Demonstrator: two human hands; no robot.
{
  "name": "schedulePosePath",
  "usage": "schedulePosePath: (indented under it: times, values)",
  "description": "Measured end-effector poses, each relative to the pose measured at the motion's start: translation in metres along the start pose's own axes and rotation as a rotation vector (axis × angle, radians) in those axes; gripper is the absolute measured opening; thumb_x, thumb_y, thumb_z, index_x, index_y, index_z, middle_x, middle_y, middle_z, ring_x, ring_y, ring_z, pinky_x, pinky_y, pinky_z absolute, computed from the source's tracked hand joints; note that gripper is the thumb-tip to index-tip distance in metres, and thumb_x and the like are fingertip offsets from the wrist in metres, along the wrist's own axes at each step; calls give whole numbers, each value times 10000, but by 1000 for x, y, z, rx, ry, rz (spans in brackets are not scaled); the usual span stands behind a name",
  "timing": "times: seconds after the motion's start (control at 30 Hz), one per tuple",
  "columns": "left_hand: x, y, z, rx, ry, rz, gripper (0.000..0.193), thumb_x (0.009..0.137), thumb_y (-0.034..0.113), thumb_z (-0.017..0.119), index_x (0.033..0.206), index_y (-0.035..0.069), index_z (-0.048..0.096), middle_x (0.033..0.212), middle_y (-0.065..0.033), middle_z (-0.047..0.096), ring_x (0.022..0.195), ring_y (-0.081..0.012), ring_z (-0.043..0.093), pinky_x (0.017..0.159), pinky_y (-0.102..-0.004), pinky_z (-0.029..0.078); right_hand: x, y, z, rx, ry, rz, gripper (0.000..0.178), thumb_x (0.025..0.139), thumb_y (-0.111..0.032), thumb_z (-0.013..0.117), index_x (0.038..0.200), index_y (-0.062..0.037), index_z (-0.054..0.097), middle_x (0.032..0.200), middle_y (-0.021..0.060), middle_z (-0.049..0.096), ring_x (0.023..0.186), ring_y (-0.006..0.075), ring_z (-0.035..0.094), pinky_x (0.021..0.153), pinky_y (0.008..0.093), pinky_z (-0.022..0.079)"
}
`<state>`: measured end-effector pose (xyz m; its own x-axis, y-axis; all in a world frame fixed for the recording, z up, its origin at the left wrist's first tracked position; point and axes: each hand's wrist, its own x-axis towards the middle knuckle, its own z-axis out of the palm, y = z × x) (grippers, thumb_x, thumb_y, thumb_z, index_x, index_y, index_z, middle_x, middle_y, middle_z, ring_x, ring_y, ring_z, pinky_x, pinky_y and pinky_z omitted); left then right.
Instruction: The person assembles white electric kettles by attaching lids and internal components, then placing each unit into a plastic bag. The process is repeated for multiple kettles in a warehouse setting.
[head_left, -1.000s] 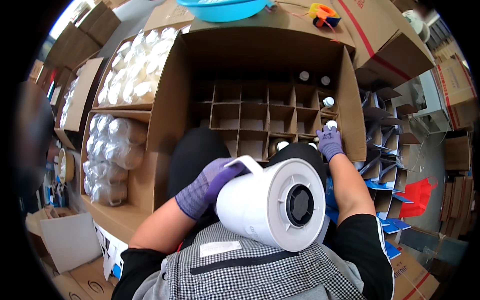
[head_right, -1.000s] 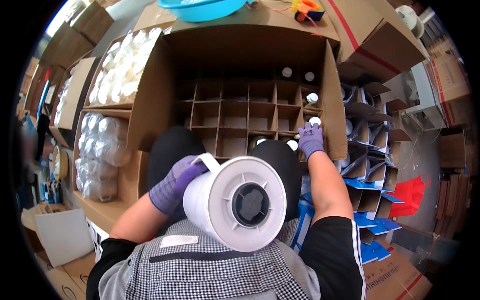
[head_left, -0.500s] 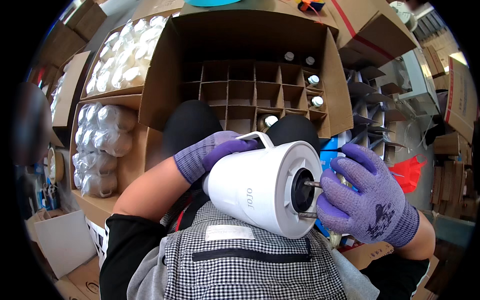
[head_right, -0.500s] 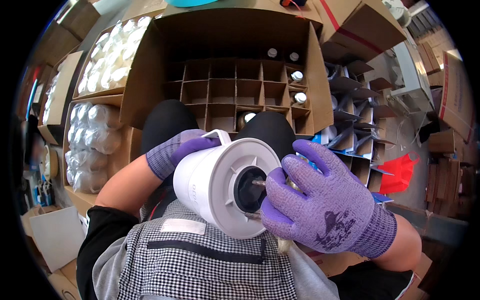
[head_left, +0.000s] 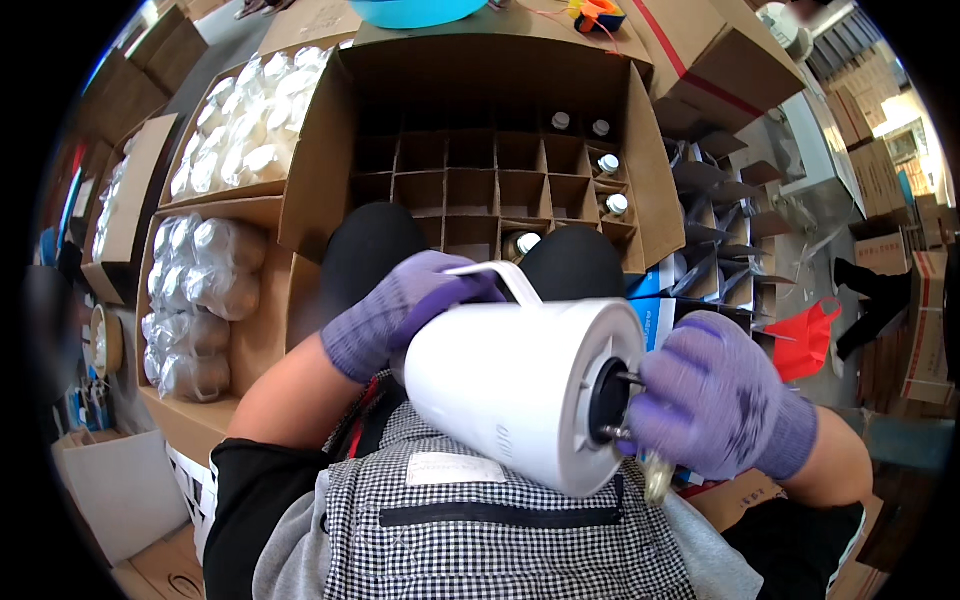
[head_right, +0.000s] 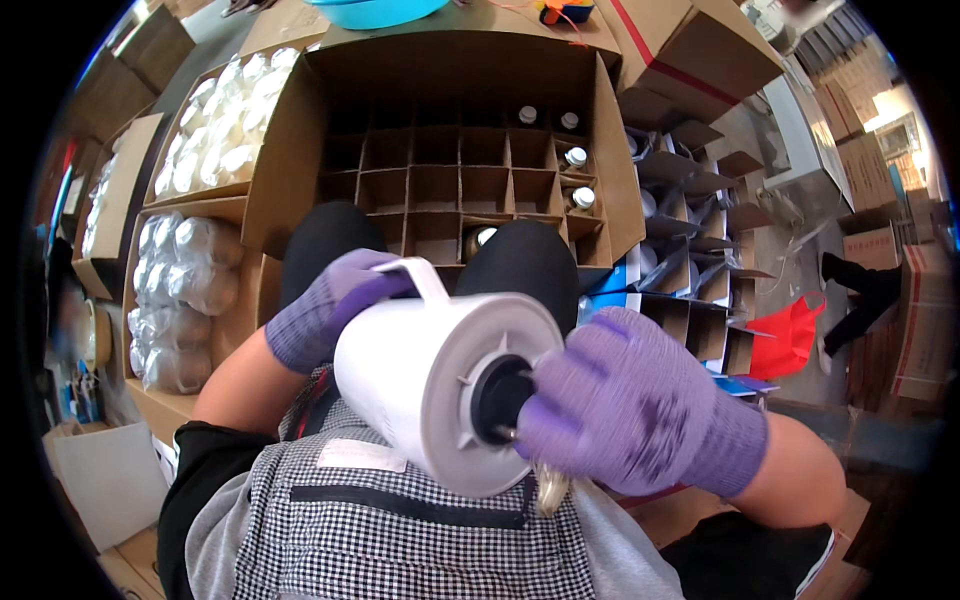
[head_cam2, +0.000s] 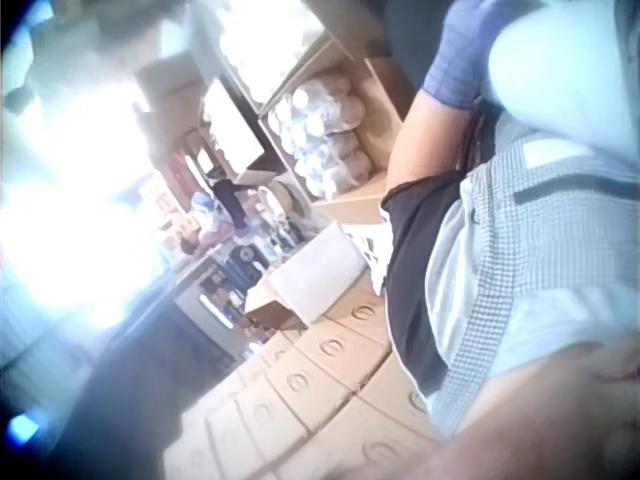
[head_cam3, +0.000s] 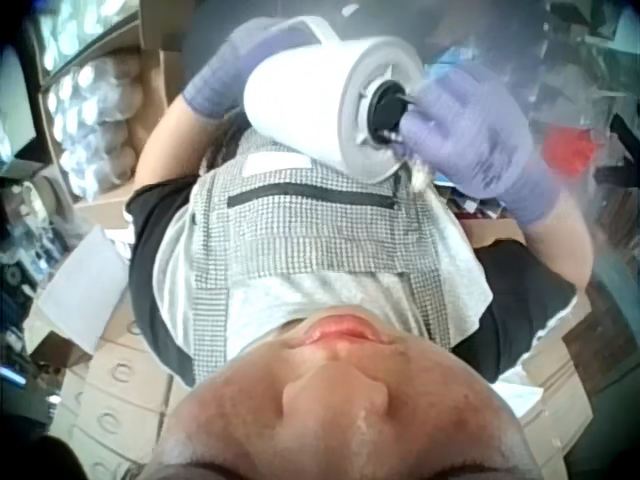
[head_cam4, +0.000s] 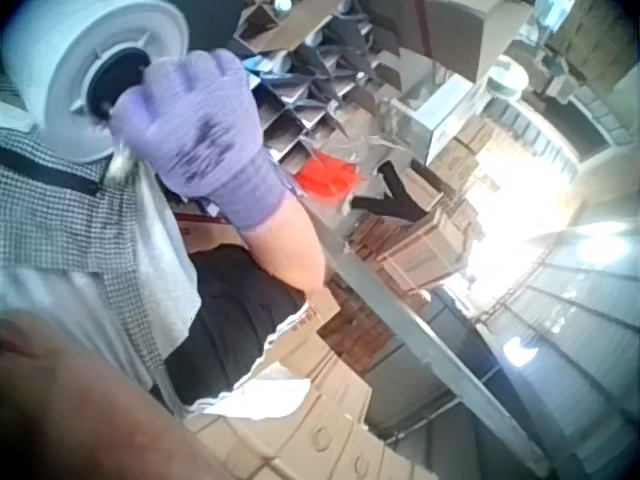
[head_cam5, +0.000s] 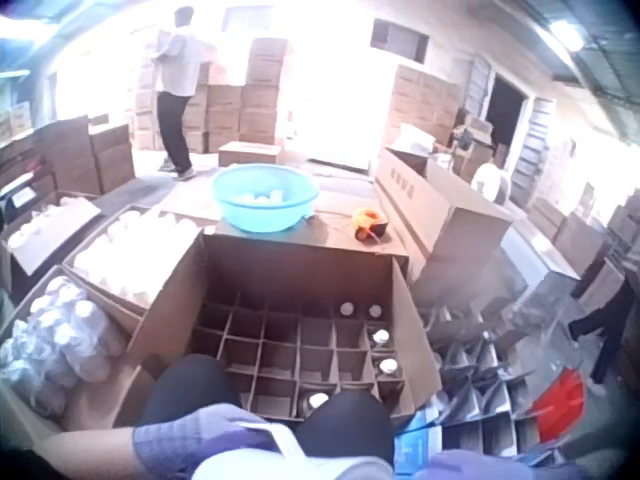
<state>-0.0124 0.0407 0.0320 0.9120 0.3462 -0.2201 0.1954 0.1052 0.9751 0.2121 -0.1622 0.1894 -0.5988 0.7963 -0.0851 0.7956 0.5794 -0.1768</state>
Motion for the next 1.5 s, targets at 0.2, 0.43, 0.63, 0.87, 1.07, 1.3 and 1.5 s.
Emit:
schedulePosePath:
  times: [0.2, 0.43, 0.63, 0.87, 1.07, 1.3, 1.5]
  values:
    - [-26, -3, 25, 770, 667, 686, 240, 957, 191, 616, 982, -13, 740, 1027, -173, 754, 950, -271, 736, 865, -362, 575, -15, 5, 108, 1335, 384, 1099, 301, 1015, -354, 600, 969, -59, 637, 789, 26, 611, 700, 122, 608, 664, 297, 521]
    - [-17, -23, 3, 39, 333, 88, 415, 963, 319, 524, 1024, -37, 728, 1058, -182, 749, 921, -217, 717, 867, -336, 563, -18, 1, 24, 356, 296, 172, 207, 848, -233, 745, 1003, -114, 677, 931, 45, 627, 830, 223, 630, 865, 398, 541]
    - [-9, -24, 8, 478, 209, 422, 346, 947, 251, 545, 1052, -13, 741, 991, -152, 737, 871, -249, 723, 811, -337, 577, -8, -5, -3, -197, 133, -10, 280, 667, -204, 732, 932, -178, 645, 1001, 83, 574, 947, 258, 599, 977, 519, 523]
    - [2, -37, 18, 310, 119, 276, 321, 938, 232, 564, 1067, 5, 750, 955, -135, 733, 892, -251, 725, 810, -339, 579, -7, -14, 3, -164, 76, -13, 265, 668, -232, 777, 904, -185, 664, 969, 57, 582, 957, 231, 602, 976, 493, 514]
    - [-17, -4, 30, 45, 420, 286, 338, 937, 254, 575, 995, -32, 747, 1041, -167, 749, 932, -264, 725, 876, -354, 560, -22, 1, 33, 277, 173, 255, 150, 808, -207, 768, 860, -112, 666, 830, 40, 633, 776, 195, 639, 738, 398, 528]
    - [-11, -22, 24, 181, 532, 377, 277, 970, 236, 607, 977, -7, 740, 1044, -169, 756, 969, -258, 732, 889, -355, 564, -18, -14, 97, 1731, 524, 1281, 254, 1026, -312, 612, 1087, -65, 603, 868, 29, 609, 731, 178, 624, 676, 316, 520]
    - [-10, -35, 18, 163, 277, 247, 350, 980, 317, 581, 942, -11, 696, 1038, -180, 745, 909, -237, 721, 833, -348, 572, -29, -11, 32, -126, 238, 97, 286, 740, -173, 750, 1002, -187, 635, 1061, 73, 590, 1023, 263, 604, 916, 459, 515]
